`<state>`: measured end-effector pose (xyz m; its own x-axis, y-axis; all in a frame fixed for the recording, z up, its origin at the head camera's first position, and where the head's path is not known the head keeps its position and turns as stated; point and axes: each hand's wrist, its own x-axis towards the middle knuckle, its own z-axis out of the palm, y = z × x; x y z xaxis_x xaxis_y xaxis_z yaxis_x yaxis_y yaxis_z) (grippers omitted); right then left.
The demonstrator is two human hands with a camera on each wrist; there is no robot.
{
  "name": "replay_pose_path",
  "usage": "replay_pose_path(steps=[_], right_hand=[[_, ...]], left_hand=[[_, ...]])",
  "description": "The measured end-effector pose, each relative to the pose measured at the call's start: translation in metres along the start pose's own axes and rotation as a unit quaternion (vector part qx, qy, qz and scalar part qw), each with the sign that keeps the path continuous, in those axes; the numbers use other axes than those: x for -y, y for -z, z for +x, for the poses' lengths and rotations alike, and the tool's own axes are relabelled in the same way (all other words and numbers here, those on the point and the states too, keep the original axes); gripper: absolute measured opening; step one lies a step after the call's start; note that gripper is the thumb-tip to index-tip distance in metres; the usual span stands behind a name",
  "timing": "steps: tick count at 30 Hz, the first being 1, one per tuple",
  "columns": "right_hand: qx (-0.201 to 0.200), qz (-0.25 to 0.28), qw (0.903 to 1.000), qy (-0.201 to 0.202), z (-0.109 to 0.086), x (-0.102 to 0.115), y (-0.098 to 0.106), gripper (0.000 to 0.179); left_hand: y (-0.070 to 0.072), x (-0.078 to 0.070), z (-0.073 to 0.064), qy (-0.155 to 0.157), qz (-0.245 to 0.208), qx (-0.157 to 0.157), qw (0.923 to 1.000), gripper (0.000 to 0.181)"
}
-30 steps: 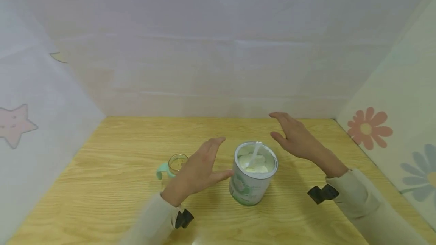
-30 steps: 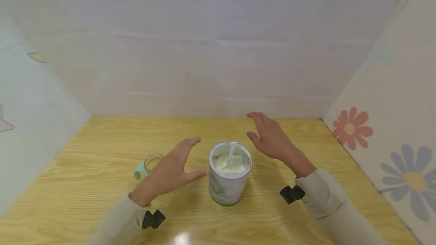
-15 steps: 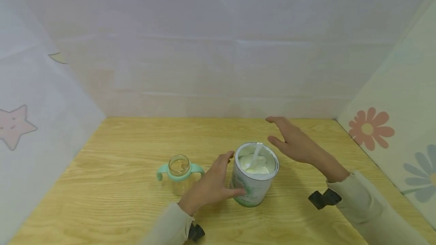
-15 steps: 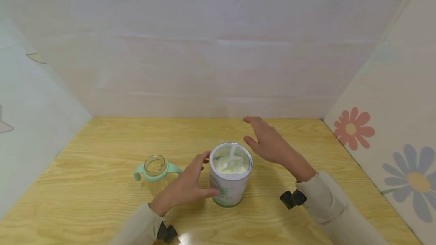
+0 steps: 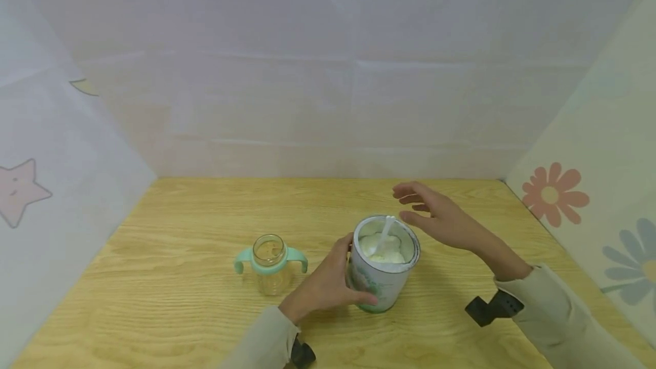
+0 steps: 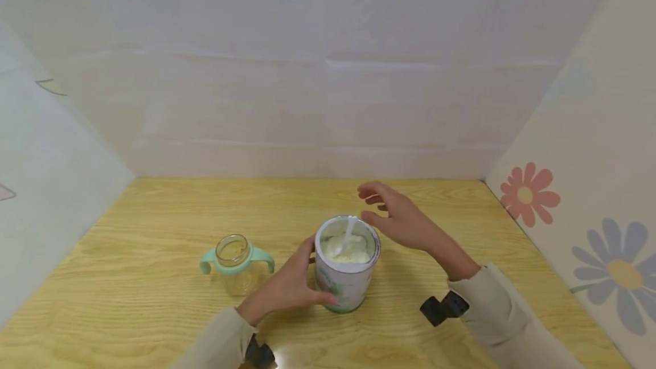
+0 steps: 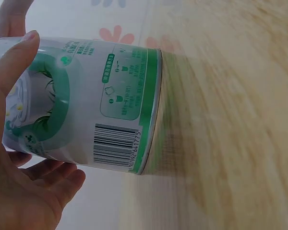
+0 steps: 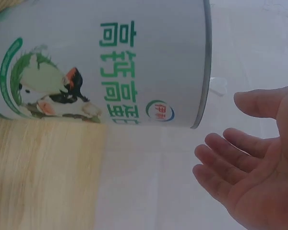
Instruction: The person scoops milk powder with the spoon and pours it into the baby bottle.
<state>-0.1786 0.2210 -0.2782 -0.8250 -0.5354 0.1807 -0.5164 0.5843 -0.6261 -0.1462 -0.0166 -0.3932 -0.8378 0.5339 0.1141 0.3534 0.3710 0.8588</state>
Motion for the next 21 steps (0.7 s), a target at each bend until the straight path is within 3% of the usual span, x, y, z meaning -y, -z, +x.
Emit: replay_pose_path(steps=[9,15,21], right_hand=[[-0.011,0.064,0.9978,-0.006,0.003,-0.003,-0.006,0.04],[-0.027,0.053,0.9982,-0.01,0.006,-0.004,-0.011,0.036],[-0.016,0.034,0.9993,0.004,0.008,-0.008,-0.017,0.025]], left_hand=[[-0.006,0.005,0.005,0.001,-0.027,-0.01,0.9996,0.117],[-0.013,0.009,0.01,-0.019,-0.063,-0.02,0.9976,0.121],[-0.013,0.009,0.013,-0.019,-0.055,-0.03,0.9979,0.119]])
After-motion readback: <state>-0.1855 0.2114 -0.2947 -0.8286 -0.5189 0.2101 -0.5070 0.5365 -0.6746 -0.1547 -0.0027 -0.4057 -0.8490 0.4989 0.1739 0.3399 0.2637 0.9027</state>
